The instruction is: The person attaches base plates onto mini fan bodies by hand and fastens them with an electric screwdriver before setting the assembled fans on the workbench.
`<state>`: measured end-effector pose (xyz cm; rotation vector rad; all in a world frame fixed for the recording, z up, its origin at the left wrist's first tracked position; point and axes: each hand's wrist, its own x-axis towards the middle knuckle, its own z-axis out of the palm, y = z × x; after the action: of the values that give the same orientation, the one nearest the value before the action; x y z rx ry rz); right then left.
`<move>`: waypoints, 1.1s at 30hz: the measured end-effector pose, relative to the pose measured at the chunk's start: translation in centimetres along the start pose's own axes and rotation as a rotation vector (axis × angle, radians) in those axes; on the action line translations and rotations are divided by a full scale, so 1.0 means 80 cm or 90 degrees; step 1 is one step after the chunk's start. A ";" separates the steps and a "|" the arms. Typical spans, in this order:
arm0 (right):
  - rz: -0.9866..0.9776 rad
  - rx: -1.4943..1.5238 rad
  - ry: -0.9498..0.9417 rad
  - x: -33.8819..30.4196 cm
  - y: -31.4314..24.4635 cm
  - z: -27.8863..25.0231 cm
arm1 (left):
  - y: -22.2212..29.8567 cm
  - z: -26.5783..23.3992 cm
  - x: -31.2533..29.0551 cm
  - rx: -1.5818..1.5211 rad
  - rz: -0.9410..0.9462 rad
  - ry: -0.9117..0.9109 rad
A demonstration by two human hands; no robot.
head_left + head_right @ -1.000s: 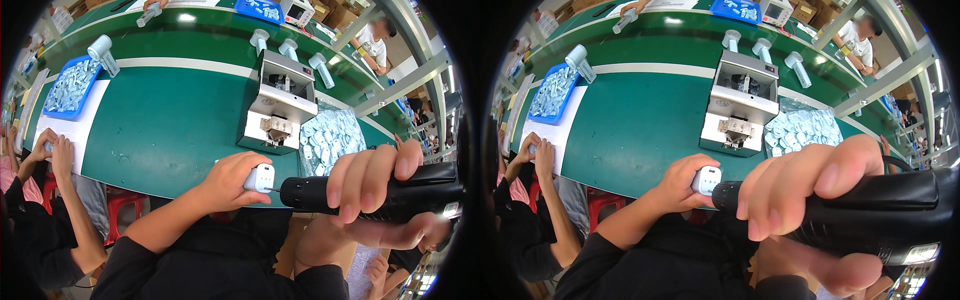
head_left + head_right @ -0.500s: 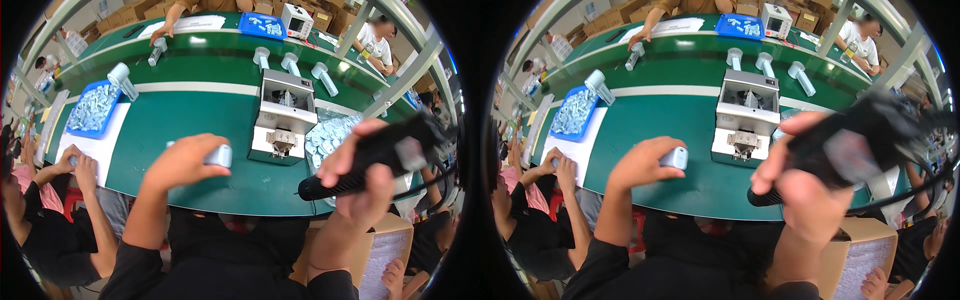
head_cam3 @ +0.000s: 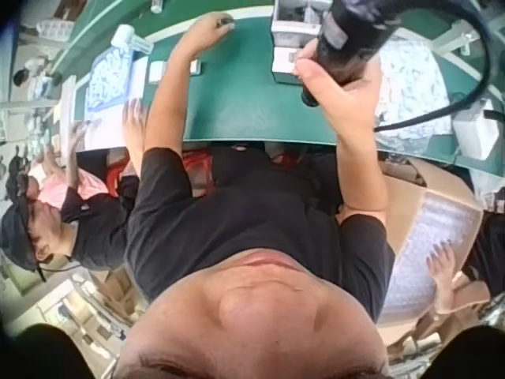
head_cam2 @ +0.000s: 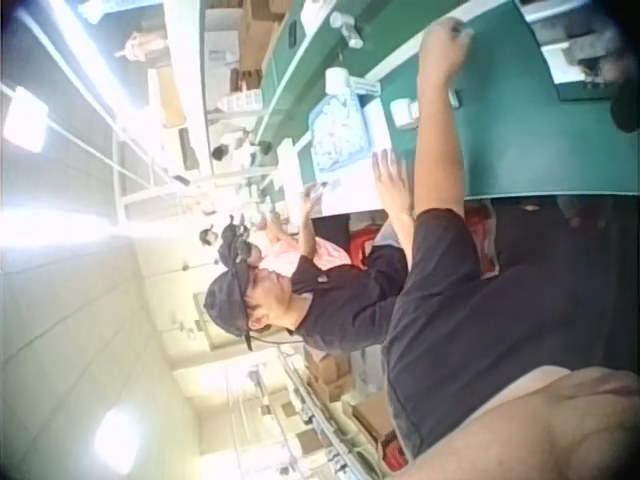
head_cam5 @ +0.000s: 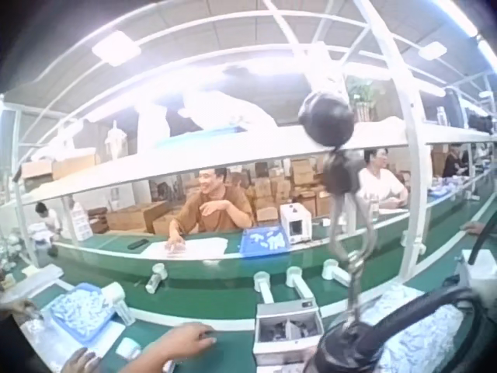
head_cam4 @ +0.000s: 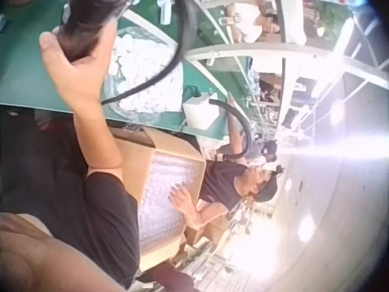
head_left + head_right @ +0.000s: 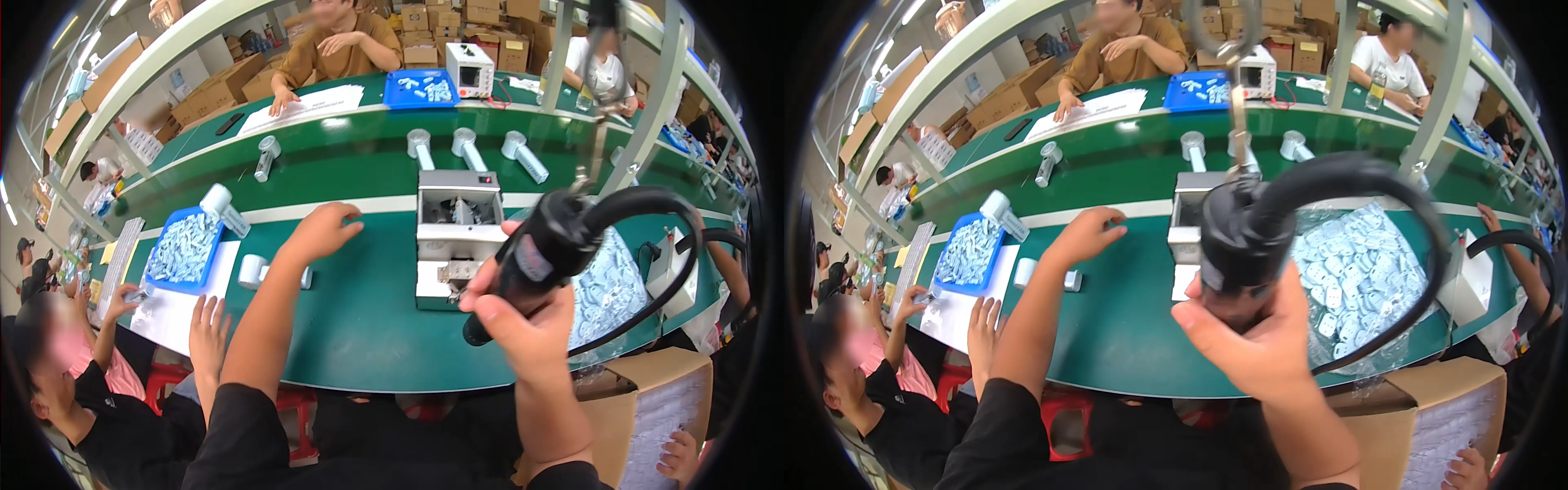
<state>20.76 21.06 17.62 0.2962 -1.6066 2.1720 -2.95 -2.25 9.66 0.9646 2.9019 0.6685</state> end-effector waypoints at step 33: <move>-0.012 -1.022 0.113 -0.003 0.132 -0.246 | 0.108 0.000 -0.091 -0.463 0.050 0.597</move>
<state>17.70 37.09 2.33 -0.3619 -2.5364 0.3545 7.85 -0.22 12.22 0.7646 2.7132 2.4979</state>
